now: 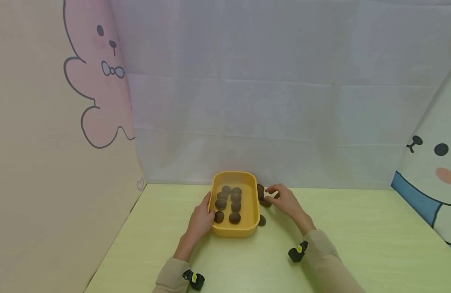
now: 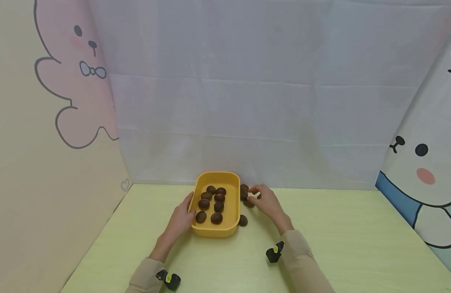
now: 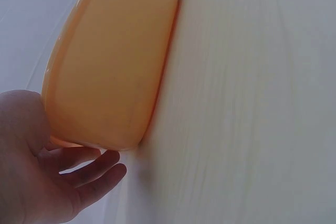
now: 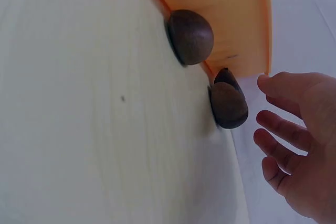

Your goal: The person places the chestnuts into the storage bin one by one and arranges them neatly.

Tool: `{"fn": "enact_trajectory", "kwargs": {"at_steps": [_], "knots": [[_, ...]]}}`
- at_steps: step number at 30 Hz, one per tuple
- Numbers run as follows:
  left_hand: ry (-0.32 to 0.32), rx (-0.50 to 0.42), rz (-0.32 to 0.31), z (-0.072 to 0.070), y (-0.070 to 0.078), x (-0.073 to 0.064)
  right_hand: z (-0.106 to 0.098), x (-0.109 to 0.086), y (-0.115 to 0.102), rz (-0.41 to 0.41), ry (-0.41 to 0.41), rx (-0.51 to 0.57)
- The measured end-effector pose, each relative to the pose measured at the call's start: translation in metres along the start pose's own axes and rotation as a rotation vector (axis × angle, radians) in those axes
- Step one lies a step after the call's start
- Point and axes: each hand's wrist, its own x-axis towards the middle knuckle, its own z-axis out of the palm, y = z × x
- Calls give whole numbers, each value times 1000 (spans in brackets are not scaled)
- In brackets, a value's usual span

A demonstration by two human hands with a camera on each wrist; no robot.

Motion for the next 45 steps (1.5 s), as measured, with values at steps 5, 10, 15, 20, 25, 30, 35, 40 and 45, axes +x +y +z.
{"fn": "enact_trajectory", "kwargs": {"at_steps": [5,10,15,20,25,30,35,40,45], "knots": [[-2,-7,-3,0,1,-1,1,-1,9,50,-51,11],[0,-14,-6,0,2,-1,4,0,16,66,-87,35],[2,-8,-8,0,2,-1,9,2,20,66,-108,31],[-3,-10,-9,1,1,-1,12,4,20,62,-98,-17],[5,-3,2,1,1,-1,4,3,15,46,-69,-29],[5,3,-1,1,-1,0,-8,2,5,9,-35,-43],[2,3,-4,1,-2,1,-15,5,-2,-33,-10,-52],[-4,-1,-1,1,-2,1,-18,9,-13,-62,7,-34],[-1,-2,2,0,-1,1,-19,16,-28,-83,18,-7]]}}
